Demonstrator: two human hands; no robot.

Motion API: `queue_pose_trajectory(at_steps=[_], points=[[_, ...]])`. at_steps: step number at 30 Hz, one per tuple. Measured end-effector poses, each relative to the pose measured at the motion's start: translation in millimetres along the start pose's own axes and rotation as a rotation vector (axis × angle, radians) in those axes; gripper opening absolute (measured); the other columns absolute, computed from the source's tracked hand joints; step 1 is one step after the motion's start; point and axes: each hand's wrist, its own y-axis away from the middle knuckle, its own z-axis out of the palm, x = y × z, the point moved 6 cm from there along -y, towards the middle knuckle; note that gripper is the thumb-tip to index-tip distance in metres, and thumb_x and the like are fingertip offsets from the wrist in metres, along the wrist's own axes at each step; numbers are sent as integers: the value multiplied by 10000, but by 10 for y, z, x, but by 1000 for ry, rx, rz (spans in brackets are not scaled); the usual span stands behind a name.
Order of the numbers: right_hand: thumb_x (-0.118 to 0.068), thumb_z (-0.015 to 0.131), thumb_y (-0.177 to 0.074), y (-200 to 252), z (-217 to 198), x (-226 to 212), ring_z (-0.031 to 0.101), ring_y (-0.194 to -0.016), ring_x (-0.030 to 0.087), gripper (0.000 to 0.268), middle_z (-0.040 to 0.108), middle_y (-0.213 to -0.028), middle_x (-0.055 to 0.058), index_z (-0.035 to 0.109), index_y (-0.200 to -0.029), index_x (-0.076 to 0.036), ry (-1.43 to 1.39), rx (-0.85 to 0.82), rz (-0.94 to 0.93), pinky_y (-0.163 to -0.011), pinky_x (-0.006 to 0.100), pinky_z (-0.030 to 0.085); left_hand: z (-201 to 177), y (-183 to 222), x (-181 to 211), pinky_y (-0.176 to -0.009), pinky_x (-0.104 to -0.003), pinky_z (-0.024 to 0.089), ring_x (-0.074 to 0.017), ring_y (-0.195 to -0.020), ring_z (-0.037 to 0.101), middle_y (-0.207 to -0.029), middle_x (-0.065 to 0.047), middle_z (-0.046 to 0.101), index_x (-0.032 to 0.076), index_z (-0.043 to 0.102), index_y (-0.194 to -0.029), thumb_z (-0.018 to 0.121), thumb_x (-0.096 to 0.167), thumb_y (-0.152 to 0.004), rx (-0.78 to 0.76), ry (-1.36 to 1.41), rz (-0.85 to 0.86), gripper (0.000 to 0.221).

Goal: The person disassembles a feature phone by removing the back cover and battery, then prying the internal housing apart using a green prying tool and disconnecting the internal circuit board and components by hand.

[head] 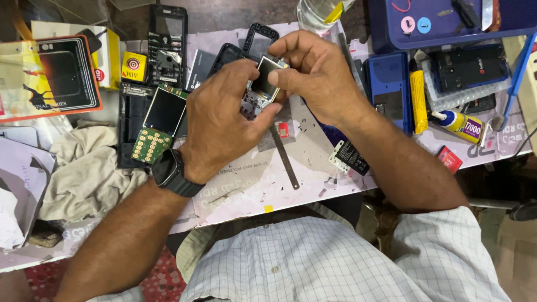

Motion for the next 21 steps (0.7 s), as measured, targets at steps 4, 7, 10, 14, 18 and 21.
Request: queue_pose_trajectory(at_steps=[4, 7, 10, 14, 18, 21], points=[[66, 721, -961, -3, 34, -47, 690, -923, 131, 340, 676, -1083, 93, 561, -1261, 49, -35, -11, -20, -786, 293, 645, -55, -29, 41, -805, -407, 597, -319, -965, 727, -1178, -157, 689, 15, 605, -1170, 865, 140, -832, 36, -28, 45, 445], [63, 713, -940, 1, 51, -59, 704, -939, 133, 342, 682, -1092, 93, 562, -1247, 48, -26, -5, -4, -801, 297, 663, -69, -25, 40, -813, -413, 600, -334, -975, 725, -1210, -167, 687, 9, 619, -1152, 837, 108, -819, 55, -30, 59, 410], [27, 712, -962, 3, 50, -71, 712, -921, 139, 338, 689, -1099, 98, 563, -1265, 50, 4, -40, -32, -797, 286, 639, -49, -23, 11, -817, -403, 602, -336, -972, 727, -1219, -181, 679, 4, 613, -1169, 819, 87, -822, 47, -4, 59, 412], [-71, 693, -1034, 32, 31, -76, 687, -910, 127, 340, 672, -1114, 92, 580, -1327, 58, -31, -73, -94, -831, 278, 607, -47, 15, -41, -909, -391, 615, -323, -1066, 722, -1236, -158, 678, 15, 574, -1223, 785, 60, -862, 69, 150, 63, 420], [-137, 664, -1070, 60, -5, -106, 681, -865, 118, 354, 697, -1078, 95, 593, -1364, 46, -72, -96, -140, -792, 255, 581, 175, 58, -378, -839, -351, 631, -220, -953, 713, -1084, -153, 695, -5, 587, -1225, 707, 35, -962, -53, 828, -353, 292], [-142, 670, -1060, 75, 1, -154, 683, -860, 112, 350, 717, -1105, 95, 598, -1353, 35, -61, -100, -170, -781, 240, 581, 193, 54, -480, -909, -363, 640, -218, -1007, 721, -1202, -180, 688, -29, 572, -1250, 662, 24, -1028, -99, 1304, -400, 245]])
